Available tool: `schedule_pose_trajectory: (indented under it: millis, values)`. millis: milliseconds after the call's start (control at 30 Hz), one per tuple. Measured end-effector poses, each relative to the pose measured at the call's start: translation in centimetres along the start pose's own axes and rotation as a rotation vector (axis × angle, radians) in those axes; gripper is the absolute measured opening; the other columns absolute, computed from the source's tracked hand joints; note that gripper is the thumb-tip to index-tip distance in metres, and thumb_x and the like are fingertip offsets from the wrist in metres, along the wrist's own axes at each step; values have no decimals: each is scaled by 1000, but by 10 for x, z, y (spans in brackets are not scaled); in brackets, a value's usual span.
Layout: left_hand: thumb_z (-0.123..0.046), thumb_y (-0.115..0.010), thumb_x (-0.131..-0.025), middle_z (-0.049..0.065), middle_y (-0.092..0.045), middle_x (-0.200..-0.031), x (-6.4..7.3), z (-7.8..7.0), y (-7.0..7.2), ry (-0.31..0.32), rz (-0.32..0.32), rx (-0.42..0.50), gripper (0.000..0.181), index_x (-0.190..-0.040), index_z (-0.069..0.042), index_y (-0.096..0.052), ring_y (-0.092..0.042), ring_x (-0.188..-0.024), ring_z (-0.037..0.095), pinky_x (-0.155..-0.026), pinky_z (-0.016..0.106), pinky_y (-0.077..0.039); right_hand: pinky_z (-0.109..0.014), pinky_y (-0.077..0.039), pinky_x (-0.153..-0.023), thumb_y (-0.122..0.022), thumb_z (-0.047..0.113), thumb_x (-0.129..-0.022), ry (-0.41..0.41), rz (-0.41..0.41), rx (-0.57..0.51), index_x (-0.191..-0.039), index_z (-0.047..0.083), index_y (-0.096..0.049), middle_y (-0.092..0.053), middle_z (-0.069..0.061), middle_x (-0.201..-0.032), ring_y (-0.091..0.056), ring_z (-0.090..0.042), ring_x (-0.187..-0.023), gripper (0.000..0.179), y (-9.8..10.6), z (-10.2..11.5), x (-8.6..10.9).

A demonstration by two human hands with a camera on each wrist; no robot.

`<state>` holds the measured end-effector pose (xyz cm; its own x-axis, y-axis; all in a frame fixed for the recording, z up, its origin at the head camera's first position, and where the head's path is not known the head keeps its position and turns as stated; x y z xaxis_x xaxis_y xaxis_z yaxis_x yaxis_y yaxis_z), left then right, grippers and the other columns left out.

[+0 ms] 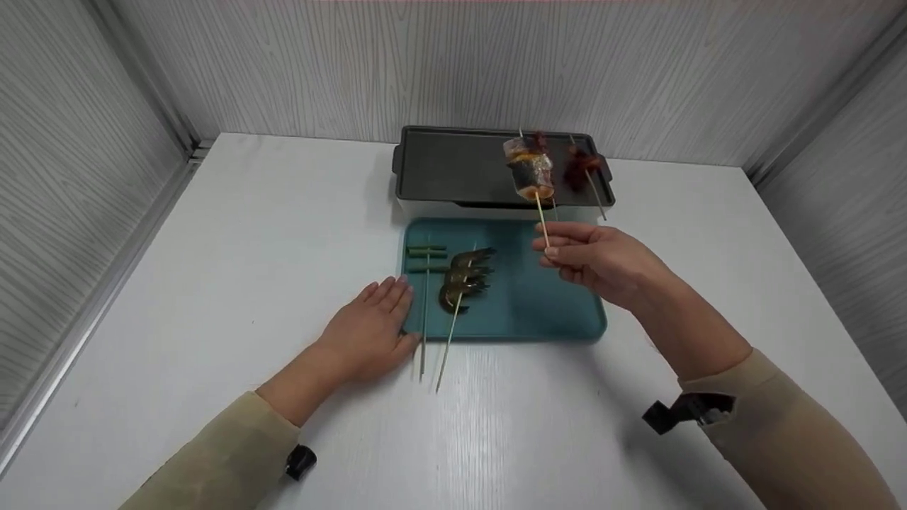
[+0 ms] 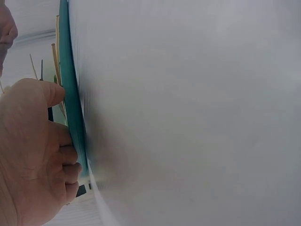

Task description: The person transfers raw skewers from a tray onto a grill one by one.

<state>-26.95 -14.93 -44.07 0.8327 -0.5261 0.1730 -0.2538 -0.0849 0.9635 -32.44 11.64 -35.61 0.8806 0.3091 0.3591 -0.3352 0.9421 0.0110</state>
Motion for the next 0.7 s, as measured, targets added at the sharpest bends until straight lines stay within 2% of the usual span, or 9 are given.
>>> schedule_pose_trajectory:
  millis: [233, 467, 700]
  values:
    - [-44, -41, -112, 26, -23, -171, 0, -1, 0, -8, 0, -10, 75, -162, 10, -28, -19, -160, 41, -130, 53, -17, -24, -50, -83, -60, 6, -108, 4, -20, -24, -157, 3, -49, -63, -11, -140, -69, -13, -108, 50, 4, 7, -20]
    - [-44, -41, -112, 27, -24, -171, 0, -1, 0, -16, -9, -15, 75, -162, 10, -28, -20, -160, 41, -130, 53, -17, -25, -52, -84, -62, 7, -108, -9, -38, -69, -161, 4, -45, -63, -9, -142, -68, -16, -114, 56, 10, 7, -41]
    - [-44, -41, -112, 26, -24, -171, 0, 0, 0, -4, -9, -5, 75, -163, 10, -28, -20, -160, 41, -130, 53, -17, -26, -52, -82, -66, 7, -106, -40, -105, -93, -157, 6, -52, -68, -8, -137, -71, -14, -104, 53, 16, 5, -65]
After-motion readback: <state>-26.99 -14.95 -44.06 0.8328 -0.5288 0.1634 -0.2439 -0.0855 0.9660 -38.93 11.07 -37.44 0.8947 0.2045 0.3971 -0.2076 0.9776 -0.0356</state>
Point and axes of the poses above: each hand's wrist, its own x-axis away from the middle knuckle, its own y-axis out of the back of the hand, z = x × y, the point moved 10 cm from there along -x, towards the middle knuckle
